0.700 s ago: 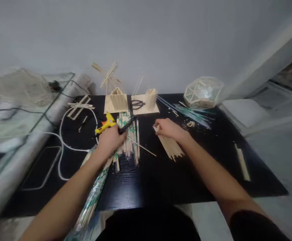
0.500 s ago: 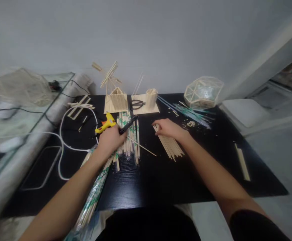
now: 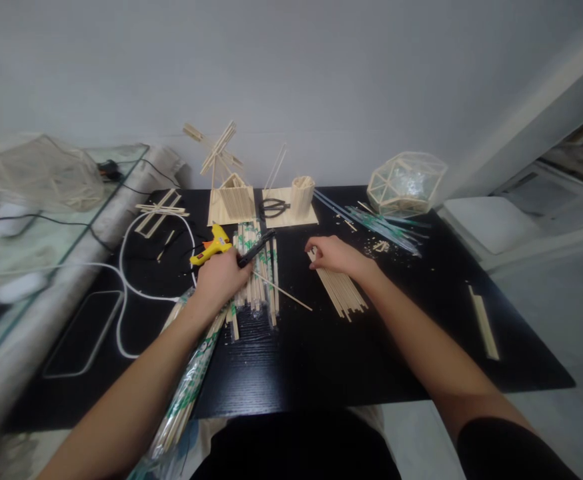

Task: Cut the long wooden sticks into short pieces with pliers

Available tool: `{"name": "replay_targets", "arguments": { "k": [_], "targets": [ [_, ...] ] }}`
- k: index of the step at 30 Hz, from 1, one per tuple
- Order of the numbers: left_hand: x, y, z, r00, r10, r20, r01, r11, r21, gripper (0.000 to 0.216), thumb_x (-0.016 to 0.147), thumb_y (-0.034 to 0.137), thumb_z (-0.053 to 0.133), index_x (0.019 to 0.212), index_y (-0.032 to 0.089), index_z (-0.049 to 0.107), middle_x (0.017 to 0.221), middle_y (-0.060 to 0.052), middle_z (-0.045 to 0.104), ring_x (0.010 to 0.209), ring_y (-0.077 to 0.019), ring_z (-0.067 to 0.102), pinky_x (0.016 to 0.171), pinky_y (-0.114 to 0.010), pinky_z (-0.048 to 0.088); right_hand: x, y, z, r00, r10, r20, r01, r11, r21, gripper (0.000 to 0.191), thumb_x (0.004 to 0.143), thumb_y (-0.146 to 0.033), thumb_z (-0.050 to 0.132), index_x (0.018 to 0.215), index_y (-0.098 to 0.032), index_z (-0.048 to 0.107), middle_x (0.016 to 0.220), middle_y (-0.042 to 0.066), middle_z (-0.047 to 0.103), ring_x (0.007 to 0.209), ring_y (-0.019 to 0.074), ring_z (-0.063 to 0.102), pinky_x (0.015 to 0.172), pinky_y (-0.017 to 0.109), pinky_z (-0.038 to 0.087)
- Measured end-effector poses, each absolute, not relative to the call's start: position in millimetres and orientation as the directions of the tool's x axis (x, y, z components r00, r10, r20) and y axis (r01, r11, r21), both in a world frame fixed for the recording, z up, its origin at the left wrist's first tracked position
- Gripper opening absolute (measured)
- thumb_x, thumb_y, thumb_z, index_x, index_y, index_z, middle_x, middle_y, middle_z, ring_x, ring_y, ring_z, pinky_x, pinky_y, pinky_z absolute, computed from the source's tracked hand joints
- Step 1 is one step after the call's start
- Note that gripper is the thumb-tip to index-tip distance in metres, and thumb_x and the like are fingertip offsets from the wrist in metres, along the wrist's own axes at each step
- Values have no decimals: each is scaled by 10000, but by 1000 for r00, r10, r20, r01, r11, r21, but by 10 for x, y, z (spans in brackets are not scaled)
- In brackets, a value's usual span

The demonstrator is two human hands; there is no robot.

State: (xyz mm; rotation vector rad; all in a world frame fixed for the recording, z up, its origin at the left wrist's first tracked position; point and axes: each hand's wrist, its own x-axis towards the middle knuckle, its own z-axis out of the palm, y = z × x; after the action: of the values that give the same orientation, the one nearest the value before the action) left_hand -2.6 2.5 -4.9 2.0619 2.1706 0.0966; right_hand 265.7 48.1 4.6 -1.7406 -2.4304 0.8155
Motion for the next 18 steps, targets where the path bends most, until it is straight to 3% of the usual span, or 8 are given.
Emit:
{"name": "replay_targets", "arguments": {
  "k": [18],
  "targets": [
    [-31, 21, -51, -53, 994, -91, 986, 67, 154, 468, 897, 554, 488, 1053, 164, 694, 966, -190, 745, 928, -371, 712, 790, -444, 530, 2644, 478, 58, -355, 897, -264, 878, 223, -423, 360, 781, -174, 832, 1119, -175, 708, 889, 41, 751, 845, 202, 705, 743, 266, 475]
  ]
}}
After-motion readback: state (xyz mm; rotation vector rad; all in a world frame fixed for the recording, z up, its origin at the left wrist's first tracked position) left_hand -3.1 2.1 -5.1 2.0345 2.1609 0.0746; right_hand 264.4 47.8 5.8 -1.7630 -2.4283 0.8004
